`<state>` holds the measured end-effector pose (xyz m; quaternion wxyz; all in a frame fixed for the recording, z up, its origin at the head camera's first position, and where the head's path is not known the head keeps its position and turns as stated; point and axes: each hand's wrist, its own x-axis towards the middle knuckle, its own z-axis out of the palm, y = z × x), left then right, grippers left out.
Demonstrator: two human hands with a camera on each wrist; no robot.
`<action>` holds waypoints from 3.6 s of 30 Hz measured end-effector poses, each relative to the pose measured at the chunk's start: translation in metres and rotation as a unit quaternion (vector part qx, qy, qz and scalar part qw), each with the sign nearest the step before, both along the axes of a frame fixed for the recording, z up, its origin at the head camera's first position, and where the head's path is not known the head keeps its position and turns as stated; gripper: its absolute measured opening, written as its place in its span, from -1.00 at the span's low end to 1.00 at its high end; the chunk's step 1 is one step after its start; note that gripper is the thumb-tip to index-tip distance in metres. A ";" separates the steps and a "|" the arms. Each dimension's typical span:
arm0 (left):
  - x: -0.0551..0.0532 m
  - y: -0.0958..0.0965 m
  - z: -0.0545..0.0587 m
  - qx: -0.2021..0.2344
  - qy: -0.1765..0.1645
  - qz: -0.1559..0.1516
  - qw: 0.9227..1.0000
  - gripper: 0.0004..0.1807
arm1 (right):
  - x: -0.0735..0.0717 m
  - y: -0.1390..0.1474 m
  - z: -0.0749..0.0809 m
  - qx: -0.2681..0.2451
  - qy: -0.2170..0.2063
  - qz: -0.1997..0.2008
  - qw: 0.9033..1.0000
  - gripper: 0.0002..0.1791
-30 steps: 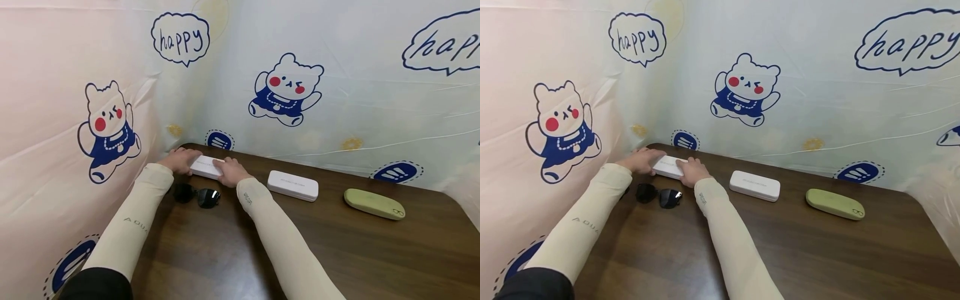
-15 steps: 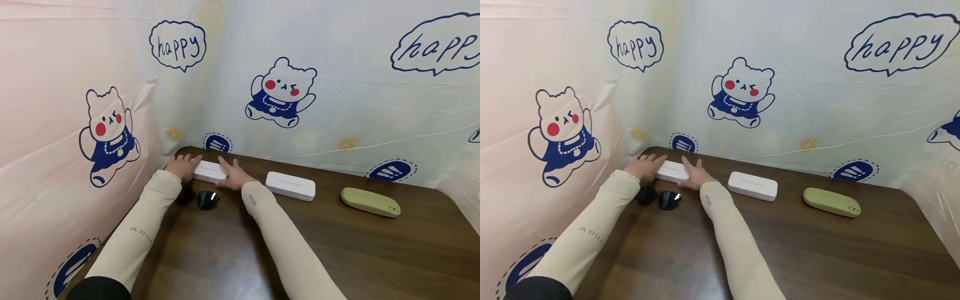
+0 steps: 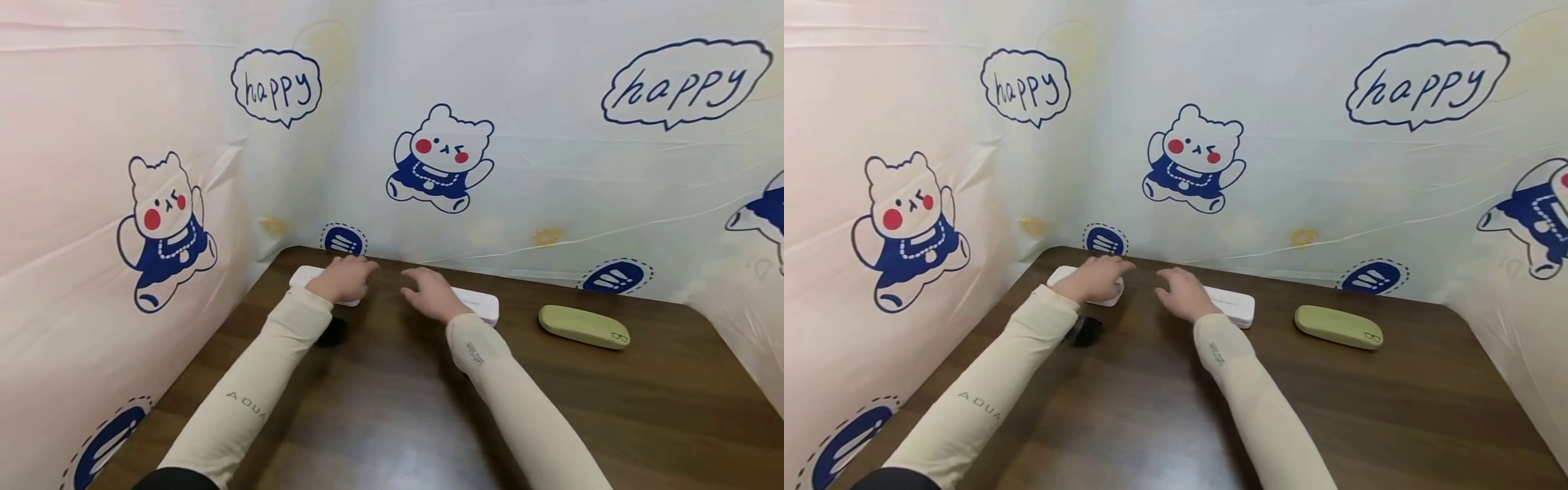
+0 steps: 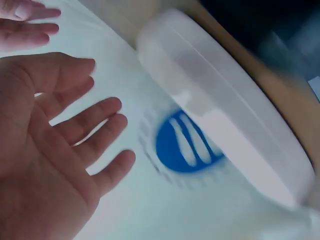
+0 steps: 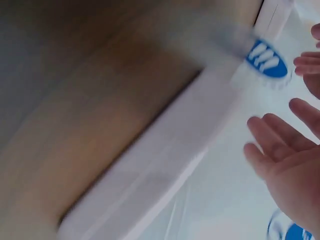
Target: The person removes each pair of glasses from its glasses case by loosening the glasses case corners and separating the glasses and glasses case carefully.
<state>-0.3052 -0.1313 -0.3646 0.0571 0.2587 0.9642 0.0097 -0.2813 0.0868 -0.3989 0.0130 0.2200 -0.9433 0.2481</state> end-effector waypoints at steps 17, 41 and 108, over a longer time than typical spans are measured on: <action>-0.007 0.113 -0.051 0.112 -0.101 -0.058 0.987 0.07 | 0.025 0.143 -0.035 0.070 -0.054 -0.058 0.994 -0.02; 0.008 0.109 -0.050 0.082 -0.088 -0.092 0.988 -0.15 | 0.044 0.152 -0.028 0.087 -0.062 -0.024 0.994 -0.11; 0.201 0.056 -0.049 0.096 -0.061 -0.176 0.978 -0.30 | 0.237 0.123 -0.008 0.122 -0.007 0.106 0.987 -0.22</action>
